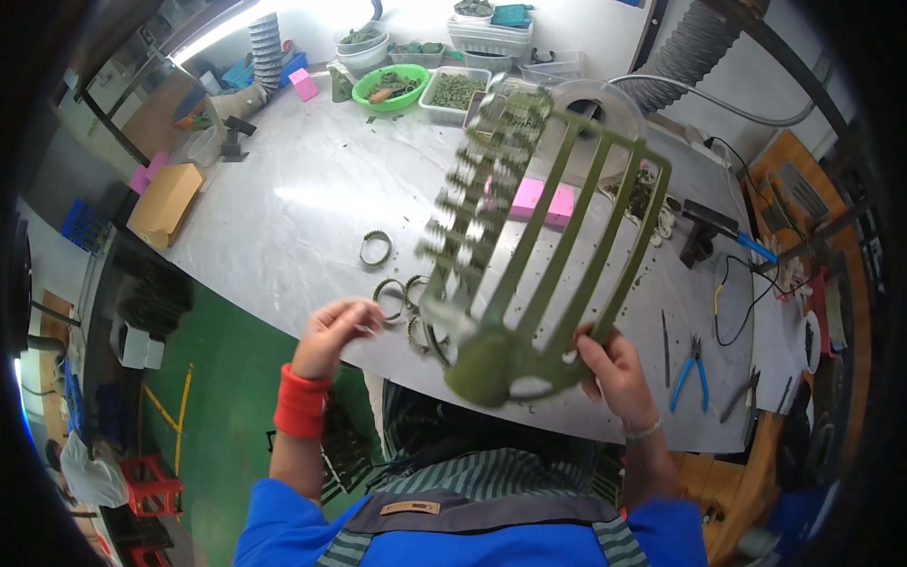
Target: The person uses a soldering iron to fuse metal rings onto a green plastic holder and uses pliers to adjust the rings.
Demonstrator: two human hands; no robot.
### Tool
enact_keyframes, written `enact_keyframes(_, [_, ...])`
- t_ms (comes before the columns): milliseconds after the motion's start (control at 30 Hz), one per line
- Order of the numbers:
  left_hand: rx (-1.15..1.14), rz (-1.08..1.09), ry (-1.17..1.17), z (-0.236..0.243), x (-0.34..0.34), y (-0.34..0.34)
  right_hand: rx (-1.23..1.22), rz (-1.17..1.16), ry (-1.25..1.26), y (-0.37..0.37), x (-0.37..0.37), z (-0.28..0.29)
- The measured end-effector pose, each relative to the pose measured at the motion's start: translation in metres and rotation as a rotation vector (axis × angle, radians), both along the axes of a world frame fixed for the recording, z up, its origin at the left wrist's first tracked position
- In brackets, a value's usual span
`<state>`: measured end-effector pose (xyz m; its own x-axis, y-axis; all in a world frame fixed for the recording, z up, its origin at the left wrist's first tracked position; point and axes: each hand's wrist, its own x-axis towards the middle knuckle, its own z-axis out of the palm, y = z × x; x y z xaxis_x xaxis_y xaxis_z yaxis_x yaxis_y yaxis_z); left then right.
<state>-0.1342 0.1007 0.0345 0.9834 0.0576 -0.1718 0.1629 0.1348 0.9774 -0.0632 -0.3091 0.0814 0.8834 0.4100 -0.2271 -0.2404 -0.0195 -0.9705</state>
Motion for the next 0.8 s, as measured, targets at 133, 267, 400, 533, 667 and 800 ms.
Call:
enact_keyframes(133, [0.796,0.288,-0.241,-0.037,0.045,0.026,-0.060,-0.021,-0.241,0.064,0.057,-0.005])
enact_keyframes(267, [1.273,0.368,-0.496,-0.072,0.089,0.030,-0.016,-0.039,-0.398,0.151,0.117,-0.025])
enact_keyframes(400, [0.792,0.378,-0.276,-0.081,0.082,0.047,-0.103,-0.042,-0.484,0.236,0.163,-0.049])
enact_keyframes(533, [0.442,0.420,-0.276,-0.069,0.050,0.063,-0.245,-0.028,-0.602,0.307,0.189,-0.066])
enact_keyframes(667, [0.313,0.462,-0.182,-0.057,0.030,0.075,-0.337,-0.012,-0.706,0.349,0.207,-0.074])
enact_keyframes(800, [0.249,0.477,-0.203,-0.054,0.026,0.080,-0.405,-0.016,-0.831,0.381,0.225,-0.082])
